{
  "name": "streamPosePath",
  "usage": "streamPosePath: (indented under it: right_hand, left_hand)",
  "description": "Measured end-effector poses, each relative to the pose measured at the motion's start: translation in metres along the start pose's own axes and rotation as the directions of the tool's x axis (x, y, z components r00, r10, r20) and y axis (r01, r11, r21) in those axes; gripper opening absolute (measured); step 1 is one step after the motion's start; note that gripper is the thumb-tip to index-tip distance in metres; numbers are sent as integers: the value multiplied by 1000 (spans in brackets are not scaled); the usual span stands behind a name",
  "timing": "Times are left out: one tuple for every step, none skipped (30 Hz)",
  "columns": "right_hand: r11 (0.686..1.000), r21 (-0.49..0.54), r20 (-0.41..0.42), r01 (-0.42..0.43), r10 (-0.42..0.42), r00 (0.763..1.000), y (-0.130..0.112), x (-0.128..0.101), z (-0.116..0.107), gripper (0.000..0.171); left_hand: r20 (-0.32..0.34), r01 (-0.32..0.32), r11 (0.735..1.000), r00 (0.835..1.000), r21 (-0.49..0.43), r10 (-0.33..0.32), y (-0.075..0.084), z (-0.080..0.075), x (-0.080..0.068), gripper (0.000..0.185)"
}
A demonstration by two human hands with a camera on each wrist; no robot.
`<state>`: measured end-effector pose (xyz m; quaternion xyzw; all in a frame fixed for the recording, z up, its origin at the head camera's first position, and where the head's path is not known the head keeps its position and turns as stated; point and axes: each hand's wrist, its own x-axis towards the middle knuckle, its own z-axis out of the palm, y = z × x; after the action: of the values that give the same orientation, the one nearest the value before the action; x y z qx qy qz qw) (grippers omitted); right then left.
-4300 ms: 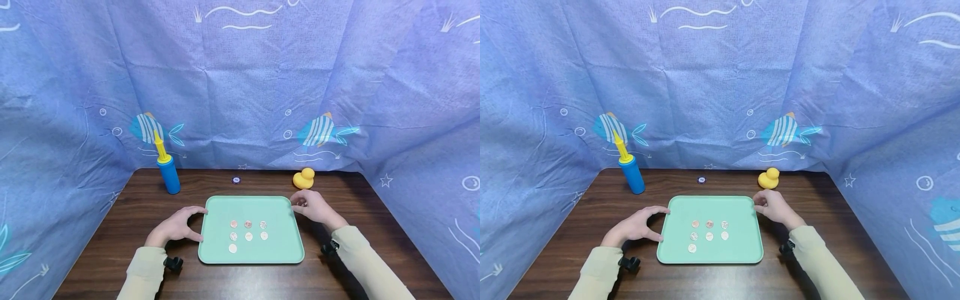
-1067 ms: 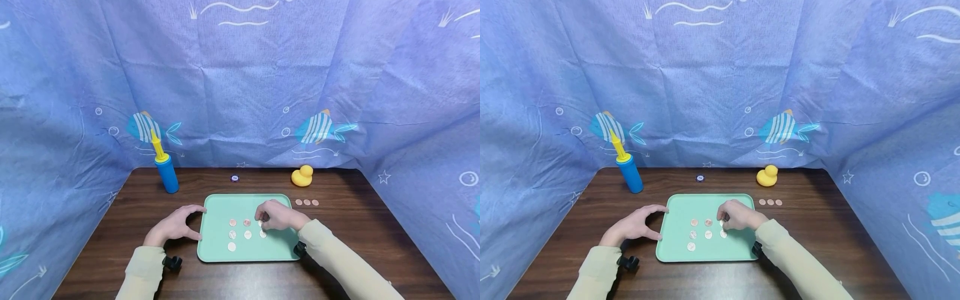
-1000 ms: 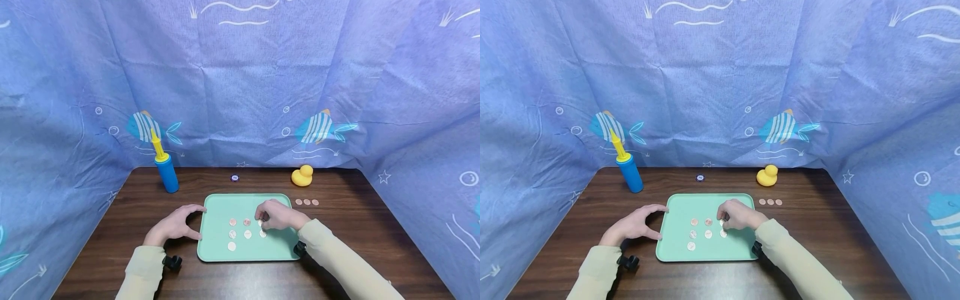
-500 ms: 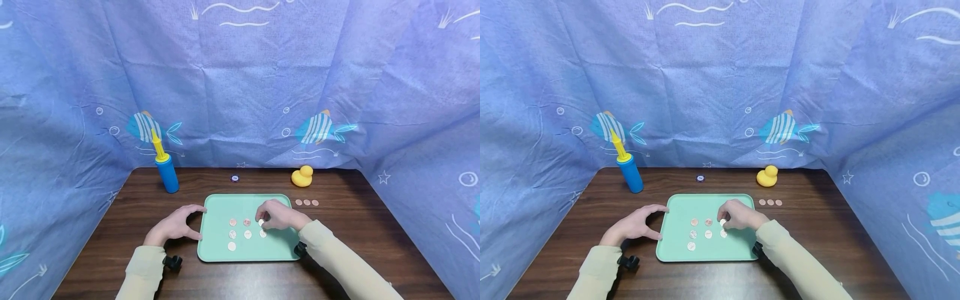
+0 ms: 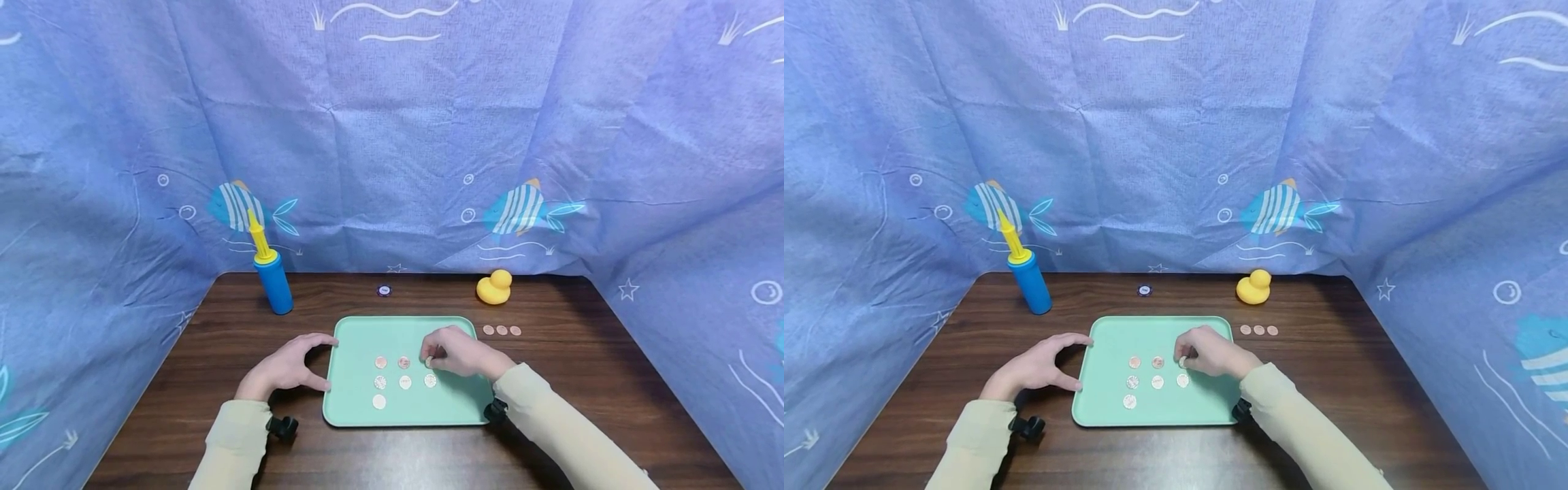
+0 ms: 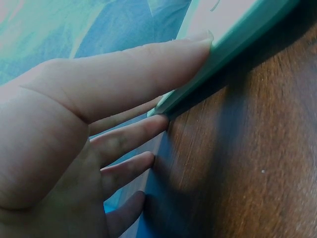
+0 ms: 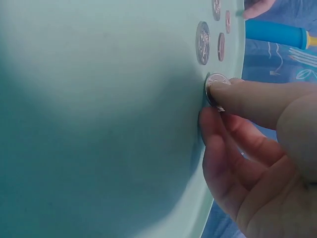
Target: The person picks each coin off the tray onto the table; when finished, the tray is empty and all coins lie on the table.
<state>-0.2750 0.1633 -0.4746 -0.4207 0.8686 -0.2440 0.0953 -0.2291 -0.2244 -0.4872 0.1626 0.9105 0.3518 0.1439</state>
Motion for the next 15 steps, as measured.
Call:
streamPosePath:
  right_hand:
    - [1000, 10, -3, -1, 1, 1000, 0, -1, 0, 13]
    - [1000, 20, -5, -2, 2, 1000, 1, -2, -1, 13]
    - [1000, 27, -5, -2, 2, 1000, 1, -3, -2, 12]
    - [999, 35, -6, -3, 3, 1000, 2, -4, -2, 11]
    - [999, 48, -8, -4, 5, 1000, 3, -5, -3, 11]
    - [998, 57, -13, -5, 6, 1000, 4, -6, -4, 10]
    - [998, 61, -21, -7, 9, 1000, 5, -8, -5, 9]
    - [998, 63, -31, -10, 11, 999, 7, -10, -7, 7]
    - [998, 66, -45, -13, 16, 999, 8, -12, -9, 6]
    - [997, 69, -62, -20, 25, 998, 9, -14, -11, 6]
    - [997, 69, -82, -22, 28, 996, 10, -16, -13, 5]
    - [997, 67, -103, -30, 37, 994, 11, -18, -15, 6]
    - [997, 65, -122, -36, 44, 992, 13, -21, -17, 6]
    - [997, 63, -141, -42, 51, 989, 14, -24, -19, 7]
    - [997, 65, -158, -47, 57, 986, 16, -27, -22, 9]
  left_hand:
    - [-1, 3, 1000, 1000, -3, -3, 0, 0, 0, 82]
    - [-1, 7, 1000, 1000, -3, -7, 0, 0, 0, 82]
    - [0, 9, 1000, 1000, -5, -9, 0, 1, 0, 82]
    - [1, 12, 1000, 1000, -4, -12, 0, 1, 0, 82]
    - [2, 14, 1000, 1000, -5, -14, 0, 2, 0, 82]
    - [1, 12, 1000, 1000, -2, -12, 0, 2, 0, 82]
    - [3, 16, 1000, 1000, -6, -16, 0, 2, 0, 82]
    - [2, 15, 1000, 1000, -6, -15, 0, 2, 0, 82]
    - [2, 14, 1000, 1000, -7, -14, 0, 2, 0, 82]
    - [0, 13, 1000, 1000, -9, -13, -1, 3, 0, 82]
    - [-1, 11, 1000, 1000, -12, -11, -1, 2, 1, 82]
    - [-3, 10, 1000, 1000, -14, -10, -1, 2, 1, 82]
    - [-4, 16, 1000, 1000, -20, -16, -1, 2, 1, 82]
    - [-4, 14, 1000, 1000, -19, -14, -1, 1, 1, 82]
    - [-5, 14, 1000, 1000, -18, -14, -1, 1, 1, 82]
